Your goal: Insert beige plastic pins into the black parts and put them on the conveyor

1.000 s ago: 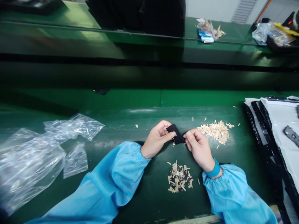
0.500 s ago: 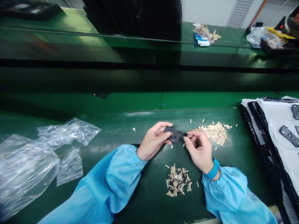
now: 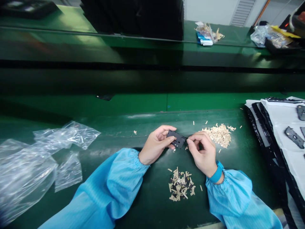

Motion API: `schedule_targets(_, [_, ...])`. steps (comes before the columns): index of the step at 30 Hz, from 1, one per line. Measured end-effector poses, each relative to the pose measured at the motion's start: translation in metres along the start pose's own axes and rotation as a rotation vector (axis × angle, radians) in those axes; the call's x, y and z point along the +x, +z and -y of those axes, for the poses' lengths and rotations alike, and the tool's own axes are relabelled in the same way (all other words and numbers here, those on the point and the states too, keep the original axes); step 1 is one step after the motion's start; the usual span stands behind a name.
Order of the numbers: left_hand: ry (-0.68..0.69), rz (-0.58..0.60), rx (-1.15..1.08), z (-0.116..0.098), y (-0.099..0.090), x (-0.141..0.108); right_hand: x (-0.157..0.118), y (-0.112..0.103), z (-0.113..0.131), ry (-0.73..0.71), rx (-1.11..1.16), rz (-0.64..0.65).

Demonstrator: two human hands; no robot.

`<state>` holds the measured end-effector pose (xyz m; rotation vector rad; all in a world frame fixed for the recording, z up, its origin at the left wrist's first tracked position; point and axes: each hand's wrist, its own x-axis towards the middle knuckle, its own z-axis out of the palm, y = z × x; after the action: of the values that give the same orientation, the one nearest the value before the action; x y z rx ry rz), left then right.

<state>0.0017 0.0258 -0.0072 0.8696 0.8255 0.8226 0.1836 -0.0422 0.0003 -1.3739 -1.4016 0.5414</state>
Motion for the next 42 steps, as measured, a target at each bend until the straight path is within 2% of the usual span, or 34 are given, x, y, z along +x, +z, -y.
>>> schedule_targets(10, [-0.010, -0.041, -0.025, -0.0011, -0.0005, -0.0001, 0.0037, -0.0016, 0.0087, -0.085, -0.119, 0.082])
schedule_targets(18, [-0.018, -0.039, -0.061, -0.0016, -0.0004, 0.0005, 0.0040, -0.0022, 0.0104, -0.138, -0.113, 0.113])
schedule_targets(28, [-0.026, -0.045, -0.050, -0.0021, -0.0009, -0.0001, 0.0030, -0.0039, 0.0056, -0.169, -0.127, 0.162])
schedule_targets(42, [-0.002, -0.074, -0.077, -0.0019, 0.0024, 0.0003, 0.0022, -0.0023, 0.0061, -0.170, -0.093, 0.167])
